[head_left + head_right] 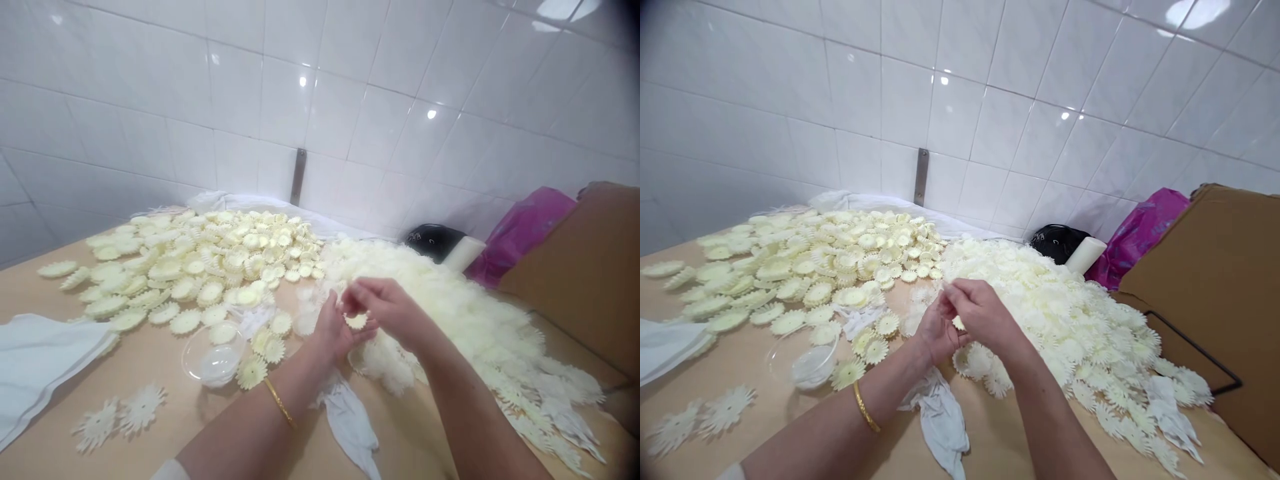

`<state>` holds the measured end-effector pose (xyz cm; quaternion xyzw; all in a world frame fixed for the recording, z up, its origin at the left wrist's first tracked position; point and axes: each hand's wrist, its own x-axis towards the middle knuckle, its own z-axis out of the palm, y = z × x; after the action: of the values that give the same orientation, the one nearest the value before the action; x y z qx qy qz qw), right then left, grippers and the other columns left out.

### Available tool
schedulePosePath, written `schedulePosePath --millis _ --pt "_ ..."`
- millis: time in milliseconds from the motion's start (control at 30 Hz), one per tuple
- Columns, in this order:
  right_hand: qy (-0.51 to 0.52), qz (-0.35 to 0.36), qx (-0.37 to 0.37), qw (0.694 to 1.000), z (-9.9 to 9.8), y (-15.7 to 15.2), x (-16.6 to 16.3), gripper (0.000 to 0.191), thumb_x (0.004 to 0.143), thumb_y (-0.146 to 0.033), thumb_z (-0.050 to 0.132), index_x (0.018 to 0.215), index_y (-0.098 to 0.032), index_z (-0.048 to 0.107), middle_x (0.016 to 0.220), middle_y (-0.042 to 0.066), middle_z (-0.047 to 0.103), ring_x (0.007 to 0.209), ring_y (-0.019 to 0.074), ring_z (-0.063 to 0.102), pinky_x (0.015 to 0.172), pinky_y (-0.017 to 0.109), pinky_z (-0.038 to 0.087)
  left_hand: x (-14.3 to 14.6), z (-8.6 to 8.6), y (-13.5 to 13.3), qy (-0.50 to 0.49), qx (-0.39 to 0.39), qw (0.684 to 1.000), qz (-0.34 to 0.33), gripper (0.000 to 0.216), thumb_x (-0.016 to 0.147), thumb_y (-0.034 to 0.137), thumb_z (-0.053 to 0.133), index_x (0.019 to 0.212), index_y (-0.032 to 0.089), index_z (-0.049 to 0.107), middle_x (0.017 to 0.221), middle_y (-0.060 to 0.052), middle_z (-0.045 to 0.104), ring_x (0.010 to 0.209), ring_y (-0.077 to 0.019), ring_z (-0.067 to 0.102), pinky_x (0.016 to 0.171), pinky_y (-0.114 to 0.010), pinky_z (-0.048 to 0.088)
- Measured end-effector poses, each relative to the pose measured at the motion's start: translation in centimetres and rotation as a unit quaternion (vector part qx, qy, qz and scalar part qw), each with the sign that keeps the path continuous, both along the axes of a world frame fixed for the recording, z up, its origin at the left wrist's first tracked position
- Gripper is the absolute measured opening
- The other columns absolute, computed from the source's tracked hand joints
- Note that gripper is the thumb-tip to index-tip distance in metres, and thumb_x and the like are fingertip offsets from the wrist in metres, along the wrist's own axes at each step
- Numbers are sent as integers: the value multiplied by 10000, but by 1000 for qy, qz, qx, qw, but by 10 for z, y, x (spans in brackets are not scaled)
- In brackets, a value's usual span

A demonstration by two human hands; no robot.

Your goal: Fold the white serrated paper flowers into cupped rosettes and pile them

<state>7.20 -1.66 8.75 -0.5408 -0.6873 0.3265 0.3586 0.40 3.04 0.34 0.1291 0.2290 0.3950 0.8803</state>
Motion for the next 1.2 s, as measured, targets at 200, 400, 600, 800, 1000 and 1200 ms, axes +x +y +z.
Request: schedulePosePath --millis 200,400,600,800,1000,1200 --pt "-26 -63 -30 997 -26 5 25 254 759 -294 456 575 -153 560 599 30 588 587 144 543 545 267 433 5 3 -7 6 -9 1000 -12 417 827 478 327 727 116 508 619 -29 494 545 -130 533 540 -278 482" --pt "-52 -33 -12 998 -27 4 33 254 769 -283 438 603 -154 579 619 24 583 608 142 536 585 274 425 7 5 -10 7 -7 1000 3 278 816 376 417 762 118 508 623 -25 499 572 -146 558 566 -324 516" --pt "111 -97 -6 989 -20 2 45 236 755 -364 484 715 -152 578 684 29 587 677 139 548 644 279 439 9 -3 -7 0 67 997 -22 276 634 -75 445 849 87 505 836 -102 577 789 -204 624 715 -329 536" --pt "119 -88 11 989 -28 4 53 266 744 -412 510 697 -158 574 671 22 574 681 148 542 663 302 449 7 -8 -5 109 171 979 -33 224 689 16 562 903 67 519 818 -141 620 739 -207 650 588 -201 530" --pt "84 -104 70 989 -47 10 57 244 725 -401 539 782 -167 579 763 43 603 759 183 560 714 313 442 2 -8 1 174 252 952 -17 167 705 203 616 796 81 545 598 -107 617 519 -179 632 442 -185 459" --pt "160 16 8 987 -53 5 54 211 735 -365 553 814 -171 565 741 27 601 712 167 574 710 305 450 2 -7 -1 273 298 915 3 367 682 504 561 699 139 518 404 11 482 294 -83 433 295 -165 265"
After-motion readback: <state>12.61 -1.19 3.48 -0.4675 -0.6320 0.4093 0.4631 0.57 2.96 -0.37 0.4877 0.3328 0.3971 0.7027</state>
